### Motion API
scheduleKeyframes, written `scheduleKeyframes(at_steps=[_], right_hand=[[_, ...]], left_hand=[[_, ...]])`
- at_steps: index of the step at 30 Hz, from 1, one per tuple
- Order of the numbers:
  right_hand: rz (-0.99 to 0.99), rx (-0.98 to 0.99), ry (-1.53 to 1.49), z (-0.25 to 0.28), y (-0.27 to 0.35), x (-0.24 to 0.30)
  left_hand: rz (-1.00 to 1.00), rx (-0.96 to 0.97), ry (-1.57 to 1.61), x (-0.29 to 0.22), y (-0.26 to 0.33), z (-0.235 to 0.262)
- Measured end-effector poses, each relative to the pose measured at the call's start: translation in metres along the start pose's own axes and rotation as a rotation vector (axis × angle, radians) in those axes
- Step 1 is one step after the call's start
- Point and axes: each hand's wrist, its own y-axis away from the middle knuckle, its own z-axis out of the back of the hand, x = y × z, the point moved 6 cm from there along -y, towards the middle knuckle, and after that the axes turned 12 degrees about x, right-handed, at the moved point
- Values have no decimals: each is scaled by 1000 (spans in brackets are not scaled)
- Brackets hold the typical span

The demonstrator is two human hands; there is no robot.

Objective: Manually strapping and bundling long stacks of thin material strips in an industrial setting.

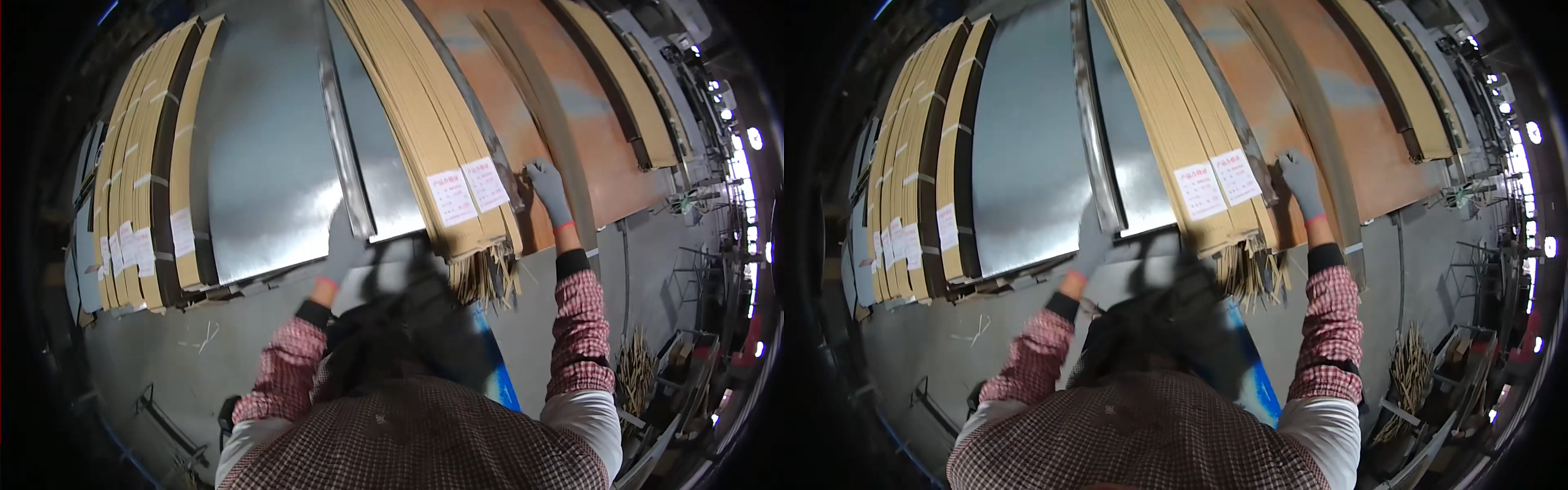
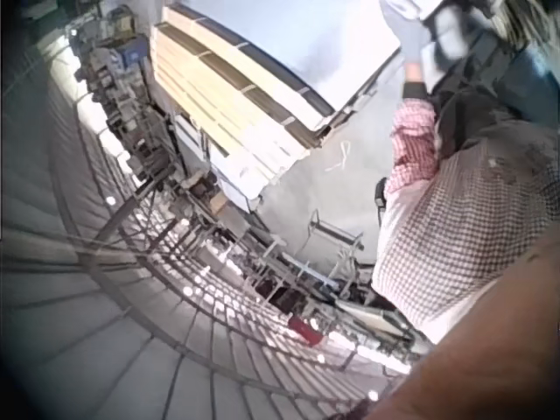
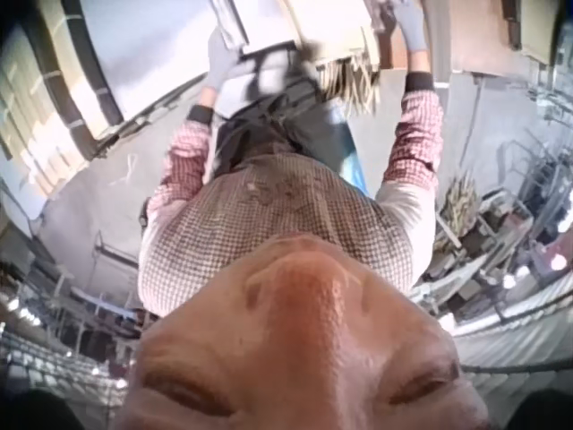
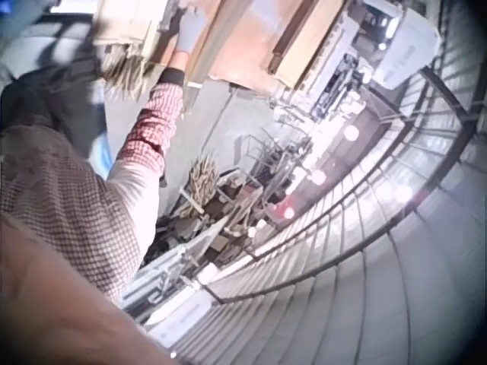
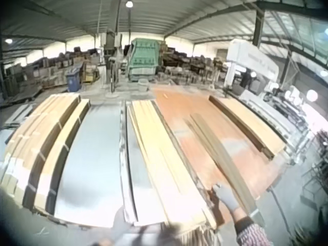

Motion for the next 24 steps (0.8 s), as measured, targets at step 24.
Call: scheduleKeyframes(at_steps=[24], right_hand=[[294,-154,193,-56,96,111]], left_hand=[[830,392,1005,-48,67,-96]])
